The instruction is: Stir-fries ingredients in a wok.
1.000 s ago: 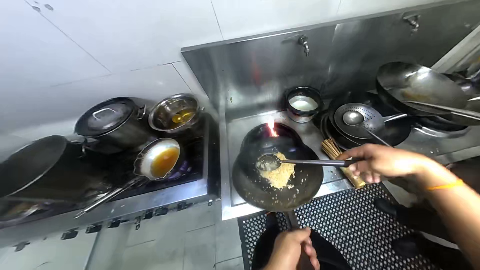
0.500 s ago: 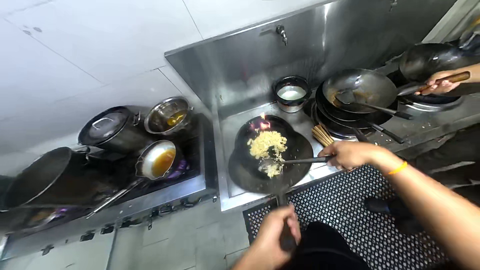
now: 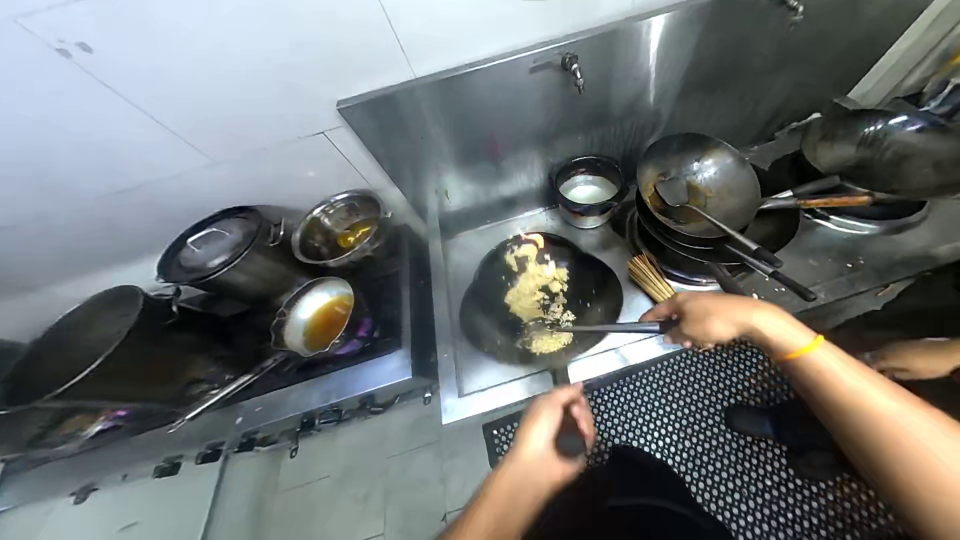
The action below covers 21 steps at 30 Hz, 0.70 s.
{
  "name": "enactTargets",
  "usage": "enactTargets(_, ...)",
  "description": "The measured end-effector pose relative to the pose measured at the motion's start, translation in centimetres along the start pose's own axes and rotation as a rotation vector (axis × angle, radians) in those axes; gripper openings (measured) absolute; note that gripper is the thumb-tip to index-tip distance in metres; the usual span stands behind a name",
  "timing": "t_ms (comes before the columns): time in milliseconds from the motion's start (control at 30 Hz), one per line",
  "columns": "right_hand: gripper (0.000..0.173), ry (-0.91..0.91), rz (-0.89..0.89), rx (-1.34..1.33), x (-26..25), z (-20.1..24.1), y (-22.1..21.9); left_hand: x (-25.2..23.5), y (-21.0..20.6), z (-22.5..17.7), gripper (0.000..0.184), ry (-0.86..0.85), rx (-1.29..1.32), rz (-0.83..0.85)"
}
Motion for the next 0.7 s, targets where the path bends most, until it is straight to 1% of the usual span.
enactTargets(33,0.040,-0.019,0.015,-0.070,-0.6,0.3,0.8,-1.8,-0.4,-3.1,0.014,-0.019,0.041,0.026)
enactTargets(67,0.040,-0.033,-0.008,-0.075,-1.7,0.4,1.2,-4.1,0.0,-5.5,0.013,-0.036,0.060,0.057)
enactTargets(100,0.040,-0.042,-0.061,-0.007,-3.2,0.1,1.0,-6.4,1.1,-6.5,0.011,-0.059,0.054,0.081)
enactTargets(133,0.039,-0.050,-0.126,0.117,-4.8,-0.4,0.2,-8.1,2.4,-5.8,0.008,-0.090,0.021,0.085)
enactTargets(167,0.043,-0.069,-0.195,0.233,-6.2,-1.1,-1.0,-8.6,3.4,-3.6,0.005,-0.118,-0.030,0.061)
enactTargets(200,0.048,-0.073,-0.286,0.297,-7.0,-1.6,-2.5,-7.9,4.2,-0.6,0.003,-0.130,-0.079,0.020)
enactTargets(267,0.057,-0.086,-0.390,0.346,-6.2,-2.1,-5.3,-4.9,5.8,4.9,0.017,-0.090,-0.206,-0.110)
enactTargets(300,0.059,-0.073,-0.411,0.340,-5.2,-1.6,-5.8,-3.4,6.0,6.0,0.018,-0.058,-0.236,-0.178)
enactTargets(333,0.056,-0.042,-0.420,0.314,-4.0,-1.1,-5.7,-2.3,5.9,5.9,0.016,-0.028,-0.238,-0.204)
enactTargets(400,0.047,0.013,-0.403,0.218,-1.8,-0.1,-4.4,-1.3,4.5,3.5,0.011,-0.013,-0.184,-0.156)
enactTargets(467,0.035,0.014,-0.385,0.194,-1.6,0.3,-1.9,-2.5,2.8,-1.3,0.011,-0.039,-0.101,-0.076)
enactTargets(533,0.030,-0.037,-0.398,0.325,-3.8,0.2,0.2,-5.2,2.3,-5.8,0.012,-0.085,-0.060,-0.046)
enactTargets(567,0.030,-0.061,-0.415,0.392,-5.6,0.1,0.3,-6.5,2.5,-7.2,0.013,-0.101,-0.051,-0.042)
enactTargets(633,0.031,-0.055,-0.429,0.445,-9.7,0.1,-1.1,-8.4,3.3,-8.5,0.014,-0.124,-0.047,-0.033)
enactTargets(700,0.030,-0.055,-0.344,0.451,-12.5,1.8,-2.3,-9.2,4.1,-8.8,0.016,-0.132,-0.049,-0.017)
Point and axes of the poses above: each hand's wrist, its own x-axis away from the middle knuckle, its own y-axis out of the back of the hand, z = x × y, the point moved 5 cm from there along -x, towards the middle knuckle, and after that the axes turned 13 degrees about y, right-handed, at the moved point
